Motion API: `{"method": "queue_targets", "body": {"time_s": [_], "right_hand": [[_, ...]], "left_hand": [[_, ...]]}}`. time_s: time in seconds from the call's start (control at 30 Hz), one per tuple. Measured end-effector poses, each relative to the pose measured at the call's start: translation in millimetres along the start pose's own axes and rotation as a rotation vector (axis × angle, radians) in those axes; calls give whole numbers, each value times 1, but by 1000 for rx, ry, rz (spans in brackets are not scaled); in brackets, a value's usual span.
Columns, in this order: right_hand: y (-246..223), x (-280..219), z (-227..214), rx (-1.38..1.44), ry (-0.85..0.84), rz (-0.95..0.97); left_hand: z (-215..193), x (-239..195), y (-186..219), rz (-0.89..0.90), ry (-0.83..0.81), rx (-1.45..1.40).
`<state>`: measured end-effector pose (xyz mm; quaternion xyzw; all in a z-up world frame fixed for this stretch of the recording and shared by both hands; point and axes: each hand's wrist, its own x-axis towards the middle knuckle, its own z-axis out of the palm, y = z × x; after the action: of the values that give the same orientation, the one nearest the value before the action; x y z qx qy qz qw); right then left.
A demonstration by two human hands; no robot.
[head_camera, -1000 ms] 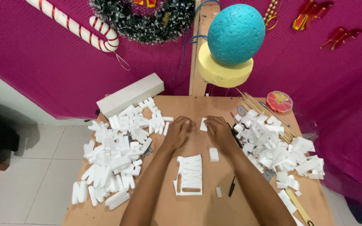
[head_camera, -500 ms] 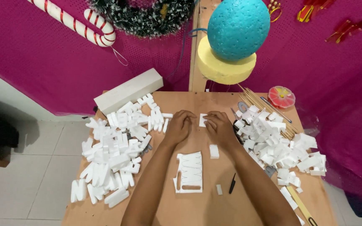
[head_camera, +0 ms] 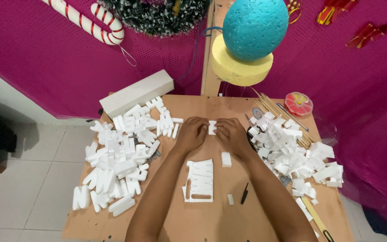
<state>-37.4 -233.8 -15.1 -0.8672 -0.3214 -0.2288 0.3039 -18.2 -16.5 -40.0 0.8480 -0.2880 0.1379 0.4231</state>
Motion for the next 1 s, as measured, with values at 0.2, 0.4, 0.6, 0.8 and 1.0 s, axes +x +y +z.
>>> {"method": "queue_targets", "body": {"time_s": [0.2, 0.4, 0.6, 0.8, 1.0], "right_hand": [[-15, 6, -10, 44, 1, 47], [-3, -2, 1, 49, -50, 168], [0, -4, 5, 44, -57, 175], [-4, -3, 2, 37, -36, 153], [7, -7, 9, 5, -38, 136]], "left_hand": [[4, 0, -4, -29, -10, 6], [-4, 1, 2, -54, -27, -8], [2, -1, -3, -59, -16, 23], [3, -1, -10, -17, -15, 12], [3, -1, -10, -49, -11, 17]]}}
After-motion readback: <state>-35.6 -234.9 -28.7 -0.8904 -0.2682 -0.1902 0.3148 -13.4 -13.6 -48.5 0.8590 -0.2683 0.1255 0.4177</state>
